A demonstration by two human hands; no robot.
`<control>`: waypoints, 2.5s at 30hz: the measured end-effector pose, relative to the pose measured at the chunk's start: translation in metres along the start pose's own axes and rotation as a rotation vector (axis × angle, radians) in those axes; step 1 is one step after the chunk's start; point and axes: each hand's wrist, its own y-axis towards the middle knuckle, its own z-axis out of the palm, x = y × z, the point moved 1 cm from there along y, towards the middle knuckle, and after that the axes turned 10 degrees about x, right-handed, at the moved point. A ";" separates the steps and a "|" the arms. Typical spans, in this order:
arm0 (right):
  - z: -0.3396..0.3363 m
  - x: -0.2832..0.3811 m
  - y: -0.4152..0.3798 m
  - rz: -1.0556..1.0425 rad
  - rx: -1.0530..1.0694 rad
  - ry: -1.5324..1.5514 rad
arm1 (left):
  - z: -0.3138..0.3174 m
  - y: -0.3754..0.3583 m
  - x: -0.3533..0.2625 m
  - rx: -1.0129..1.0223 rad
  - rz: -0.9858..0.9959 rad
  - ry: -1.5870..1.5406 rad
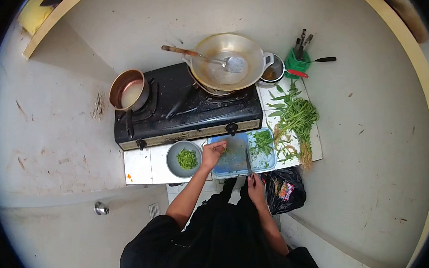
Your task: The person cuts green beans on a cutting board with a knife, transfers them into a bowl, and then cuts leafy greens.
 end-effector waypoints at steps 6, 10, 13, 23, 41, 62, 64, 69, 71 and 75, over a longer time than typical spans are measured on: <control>0.007 0.005 0.012 -0.046 0.013 -0.028 | -0.049 -0.050 -0.051 -0.216 -0.063 0.004; 0.009 0.010 0.023 -0.118 -0.035 -0.170 | -0.097 -0.075 -0.026 -0.542 0.180 0.737; 0.013 0.032 0.024 -0.087 -0.013 -0.263 | -0.110 -0.089 -0.011 -0.433 0.020 0.893; 0.034 0.028 0.034 -0.221 0.010 -0.192 | -0.108 -0.087 -0.021 -0.560 -0.250 1.013; 0.005 0.036 0.036 -0.063 -0.113 -0.324 | -0.051 -0.066 -0.048 -0.228 0.234 0.643; 0.009 0.012 0.015 -0.164 -0.115 -0.120 | 0.033 -0.047 0.037 0.183 0.409 1.132; 0.006 0.016 0.013 -0.153 -0.116 -0.128 | 0.030 -0.043 0.037 0.182 0.420 1.101; 0.008 0.017 0.011 -0.080 -0.031 -0.089 | 0.025 -0.028 0.030 0.237 0.377 1.094; 0.015 0.009 0.010 -0.117 -0.052 -0.090 | 0.025 -0.027 0.025 0.185 0.317 1.047; 0.021 0.008 0.006 -0.116 -0.054 -0.042 | 0.011 -0.031 0.012 -0.117 0.422 0.812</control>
